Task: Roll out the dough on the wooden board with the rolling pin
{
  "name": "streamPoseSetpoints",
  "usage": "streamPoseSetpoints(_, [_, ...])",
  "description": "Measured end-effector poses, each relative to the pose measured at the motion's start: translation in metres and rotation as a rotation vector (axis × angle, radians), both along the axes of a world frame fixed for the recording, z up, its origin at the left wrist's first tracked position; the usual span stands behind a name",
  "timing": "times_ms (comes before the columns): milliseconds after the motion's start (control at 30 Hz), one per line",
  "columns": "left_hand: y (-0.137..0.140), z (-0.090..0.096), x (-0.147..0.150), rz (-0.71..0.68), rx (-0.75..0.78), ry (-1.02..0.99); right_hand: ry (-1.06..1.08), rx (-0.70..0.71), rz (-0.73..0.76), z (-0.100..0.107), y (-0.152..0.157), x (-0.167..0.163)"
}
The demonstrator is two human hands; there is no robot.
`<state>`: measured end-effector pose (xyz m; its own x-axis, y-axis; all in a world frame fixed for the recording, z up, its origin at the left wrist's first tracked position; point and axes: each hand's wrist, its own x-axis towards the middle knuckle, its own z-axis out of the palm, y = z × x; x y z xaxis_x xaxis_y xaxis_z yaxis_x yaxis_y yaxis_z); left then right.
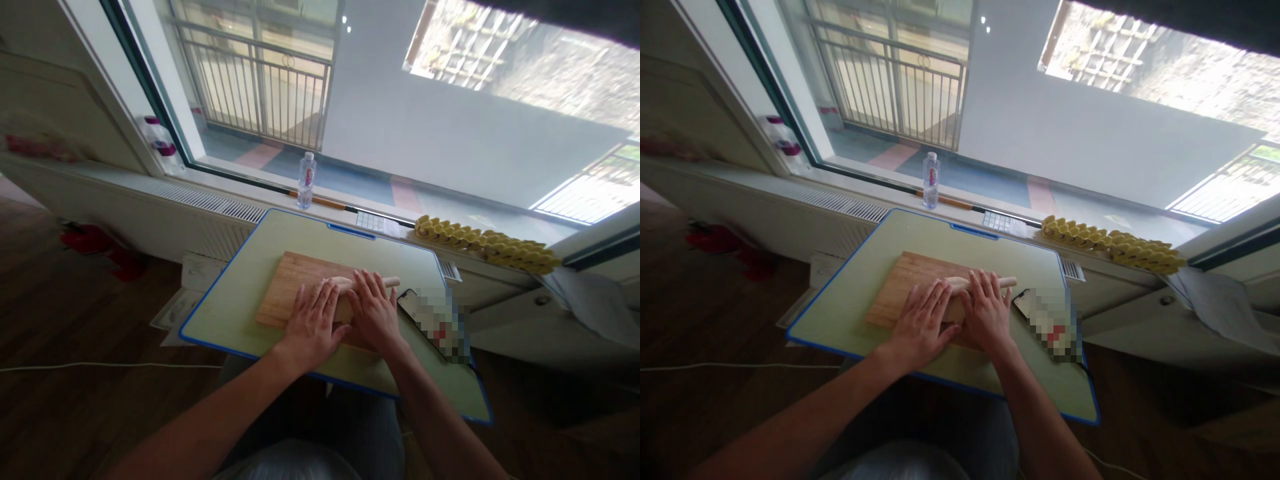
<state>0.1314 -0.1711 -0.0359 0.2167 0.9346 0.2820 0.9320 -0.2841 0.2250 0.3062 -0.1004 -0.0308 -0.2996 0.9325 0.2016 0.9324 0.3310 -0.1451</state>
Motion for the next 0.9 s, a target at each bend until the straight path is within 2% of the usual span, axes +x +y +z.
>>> streamPoseSetpoints(633, [0.07, 0.007, -0.02, 0.094, -0.125, -0.02, -0.032, -0.046, 0.015, 0.005, 0.067, -0.031])
streamPoseSetpoints(767, [0.074, 0.005, -0.024, 0.058, -0.136, -0.01, -0.031, -0.042, 0.033, 0.008, 0.067, -0.032])
streamPoseSetpoints(900, [0.06, 0.003, -0.022, 0.047, -0.065, -0.011, -0.034, -0.032, 0.019, 0.004, 0.058, -0.026])
